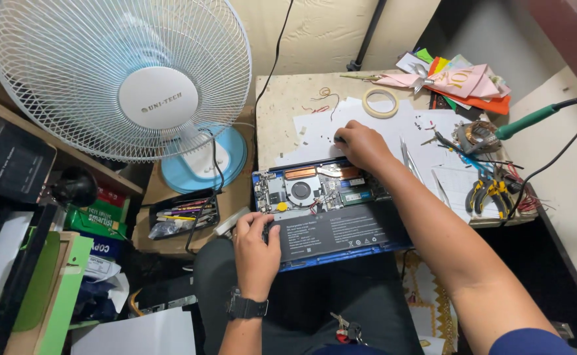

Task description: The recorder is repairing a laptop by installing a new battery and reconnecting internal ribbon cables and connectors.

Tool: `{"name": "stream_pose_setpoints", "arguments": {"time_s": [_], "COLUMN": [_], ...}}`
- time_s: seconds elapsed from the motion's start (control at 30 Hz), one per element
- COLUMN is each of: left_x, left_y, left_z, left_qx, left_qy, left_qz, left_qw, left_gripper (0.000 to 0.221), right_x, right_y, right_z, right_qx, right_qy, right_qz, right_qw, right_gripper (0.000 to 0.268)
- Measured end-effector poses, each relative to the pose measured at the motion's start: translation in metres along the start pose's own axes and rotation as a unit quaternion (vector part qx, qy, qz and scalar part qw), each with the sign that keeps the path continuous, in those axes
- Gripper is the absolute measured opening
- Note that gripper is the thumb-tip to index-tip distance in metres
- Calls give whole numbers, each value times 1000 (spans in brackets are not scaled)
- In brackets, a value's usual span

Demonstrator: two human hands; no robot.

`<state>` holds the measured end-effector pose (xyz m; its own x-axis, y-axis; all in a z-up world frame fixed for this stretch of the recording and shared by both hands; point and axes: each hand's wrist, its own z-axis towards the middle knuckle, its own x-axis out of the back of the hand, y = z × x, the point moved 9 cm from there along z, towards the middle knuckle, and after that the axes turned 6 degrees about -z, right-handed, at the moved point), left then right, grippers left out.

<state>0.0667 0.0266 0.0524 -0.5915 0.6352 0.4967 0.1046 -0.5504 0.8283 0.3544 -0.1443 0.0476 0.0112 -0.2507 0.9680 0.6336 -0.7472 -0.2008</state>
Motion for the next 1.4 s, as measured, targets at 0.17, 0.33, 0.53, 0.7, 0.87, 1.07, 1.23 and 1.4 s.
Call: {"name": "stream_pose_setpoints", "arguments": {"time_s": [0.17, 0.33, 0.53, 0.7, 0.87, 1.07, 1.23, 1.4], "left_x": [-2, -1, 4, 3, -10, -45, -70, -78], "left_y": [-5, -3, 10, 34, 63, 82, 99, 104], "left_z": [-1, 0, -5, -9, -15, -30, -46, -52], "left_qx": [-4, 14, 0, -36, -90, -120, -171, -178], "left_qy": [0, -8, 0, 6, -7, -76, -127, -145], "left_qz": [3, 9, 31, 43, 22, -21, -15, 8], "left_qw": [1000, 1000, 1000, 998, 996, 990, 977, 973], "left_gripper": [22, 23, 24, 21, 18, 15, 17, 20], "right_x": [-6, -6, 50, 84, 84, 72, 64, 65], "right_y": [-7, -12, -12, 4, 24, 20, 16, 10], "right_z": [9, 9, -41, -108, -158, -190, -198, -199], "right_qx": [3, 19, 26, 5, -34, -49, -48, -36], "right_qy": [-28, -39, 50, 76, 83, 66, 59, 65], "right_qz": [-25, -52, 72, 116, 125, 124, 94, 47], "right_qw": [999, 998, 996, 990, 988, 989, 993, 996], "right_gripper": [18, 15, 13, 10, 8, 8, 11, 11]}}
